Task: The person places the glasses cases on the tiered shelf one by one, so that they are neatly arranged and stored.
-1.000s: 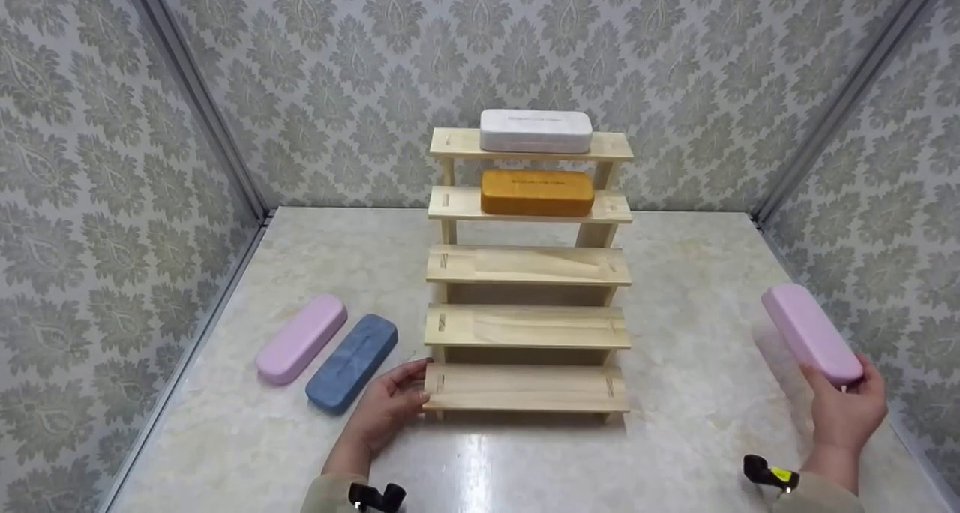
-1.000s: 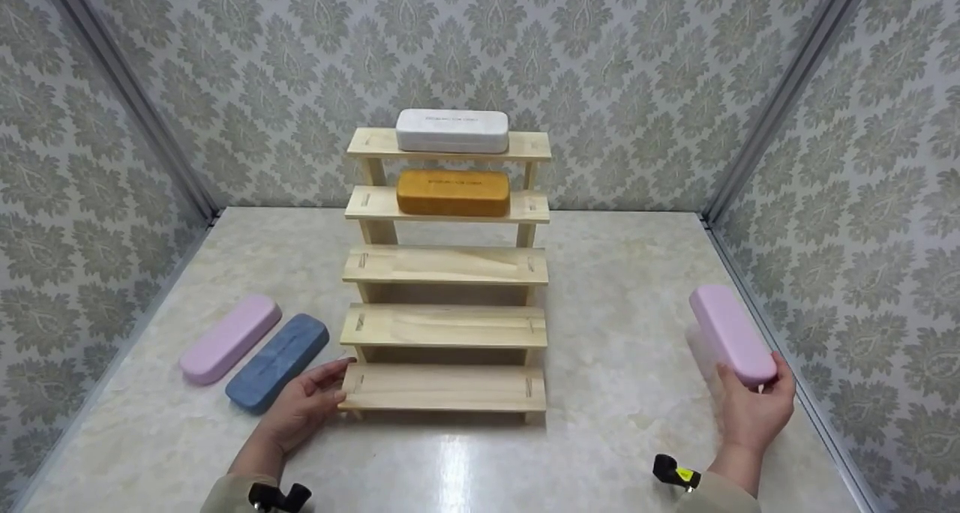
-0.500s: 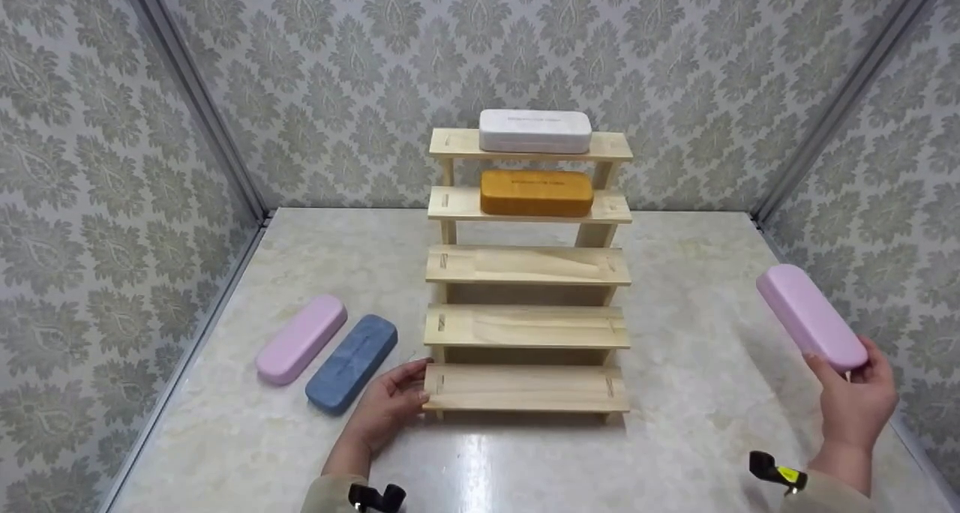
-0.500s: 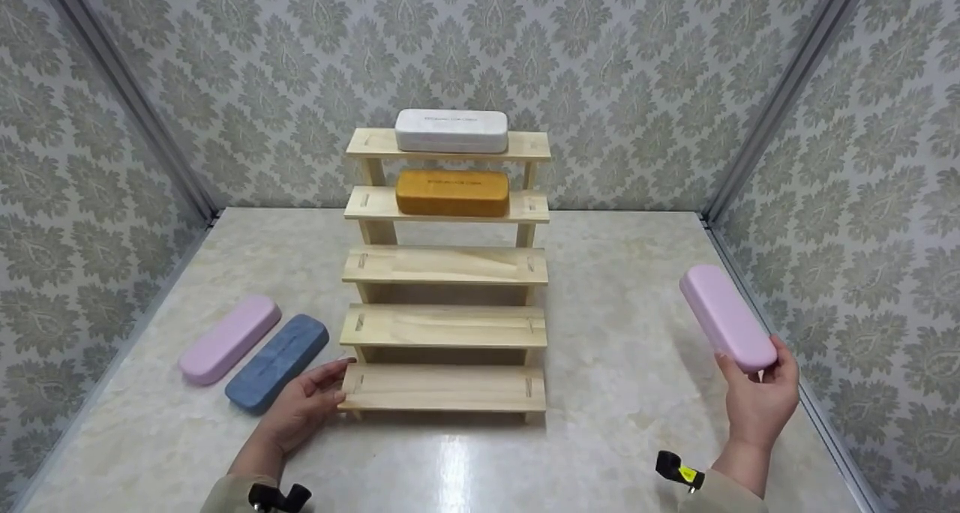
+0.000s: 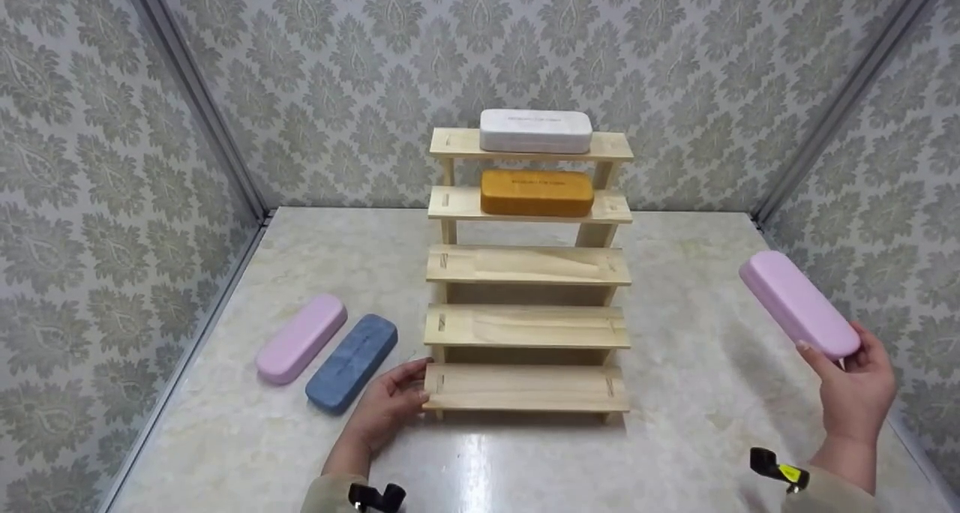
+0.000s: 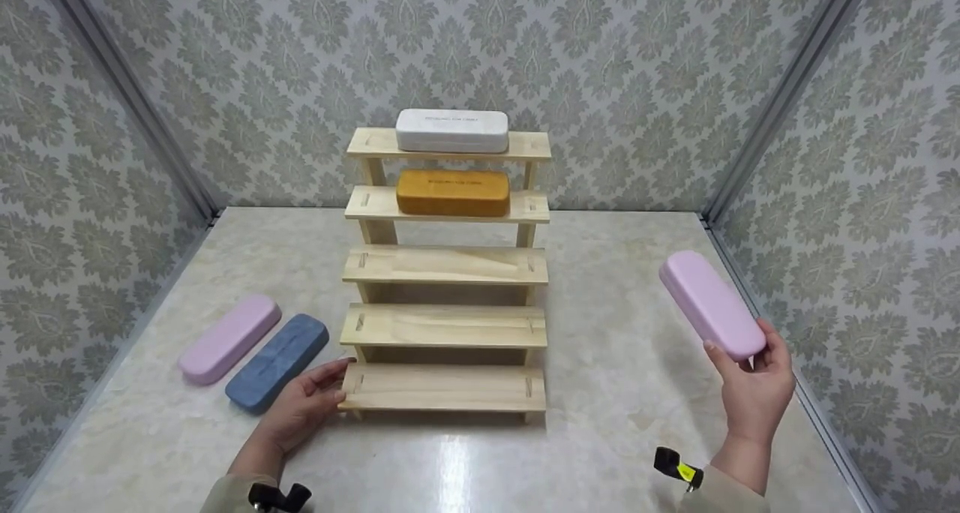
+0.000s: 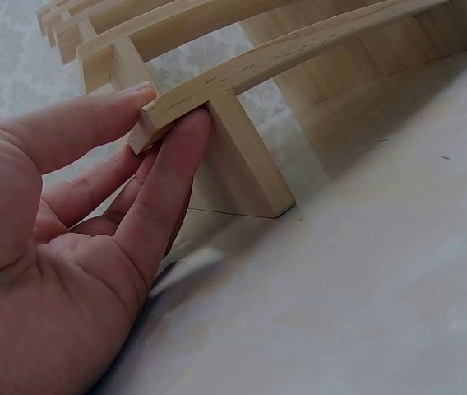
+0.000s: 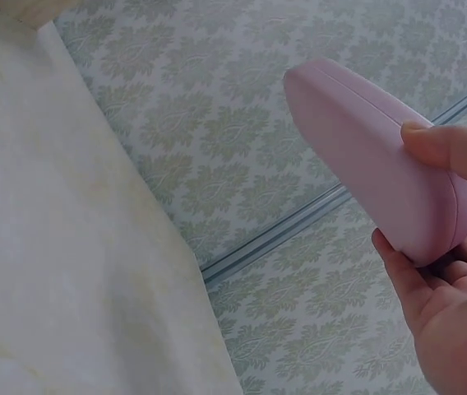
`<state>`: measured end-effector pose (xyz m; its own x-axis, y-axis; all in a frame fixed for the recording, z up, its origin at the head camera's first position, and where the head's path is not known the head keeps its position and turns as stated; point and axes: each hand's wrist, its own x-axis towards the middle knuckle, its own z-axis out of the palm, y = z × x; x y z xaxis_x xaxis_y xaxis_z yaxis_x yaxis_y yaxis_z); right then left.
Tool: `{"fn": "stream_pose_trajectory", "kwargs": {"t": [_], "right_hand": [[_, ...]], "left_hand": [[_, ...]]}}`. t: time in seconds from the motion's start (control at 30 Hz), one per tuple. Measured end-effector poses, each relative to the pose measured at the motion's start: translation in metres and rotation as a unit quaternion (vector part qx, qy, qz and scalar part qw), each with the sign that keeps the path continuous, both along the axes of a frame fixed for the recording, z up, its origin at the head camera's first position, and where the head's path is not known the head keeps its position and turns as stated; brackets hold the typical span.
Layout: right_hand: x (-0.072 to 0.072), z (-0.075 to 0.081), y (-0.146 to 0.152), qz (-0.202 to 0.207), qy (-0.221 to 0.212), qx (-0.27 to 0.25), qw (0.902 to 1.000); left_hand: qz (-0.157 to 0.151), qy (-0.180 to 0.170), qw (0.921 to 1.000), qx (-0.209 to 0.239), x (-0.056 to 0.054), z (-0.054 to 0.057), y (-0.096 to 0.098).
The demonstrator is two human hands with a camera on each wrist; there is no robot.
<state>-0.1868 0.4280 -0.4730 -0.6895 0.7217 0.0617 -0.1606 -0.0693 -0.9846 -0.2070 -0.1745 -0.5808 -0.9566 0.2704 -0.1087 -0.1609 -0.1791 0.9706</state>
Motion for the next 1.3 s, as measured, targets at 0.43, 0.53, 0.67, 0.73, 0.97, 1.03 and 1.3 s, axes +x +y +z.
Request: {"fn": "stream_pose_trajectory", "kwargs": {"t": [0.43,0.53,0.67,0.73,0.97,1.03,1.3], "right_hand": [[-0.007,0.015,-0.019,0.059,0.053,0.017,0.9967],[-0.008,0.018,-0.024,0.070,0.067,0.024,0.9950],[-0.010,0.023,-0.029,0.085,0.082,0.033,0.9924],[-0.012,0.025,-0.031,0.095,0.087,0.031,0.9912],[-0.018,0.032,-0.040,0.124,0.093,0.040,0.9871],[-0.019,0.034,-0.043,0.137,0.093,0.048,0.9850],[-0.027,0.039,-0.057,0.218,0.141,0.064,0.9636]], "left_hand": [[-0.001,0.000,1.0000,0.000,0.000,-0.001,0.000],[0.002,-0.001,1.0000,-0.001,0.000,0.000,0.000],[0.001,-0.005,1.0000,0.001,0.000,0.000,0.001],[0.001,-0.006,1.0000,0.003,0.000,0.000,0.001],[-0.001,-0.005,1.0000,-0.001,-0.001,0.001,0.001],[-0.001,-0.004,1.0000,0.000,0.000,0.001,0.000],[-0.014,-0.010,0.9997,0.019,0.001,-0.001,0.000]]}}
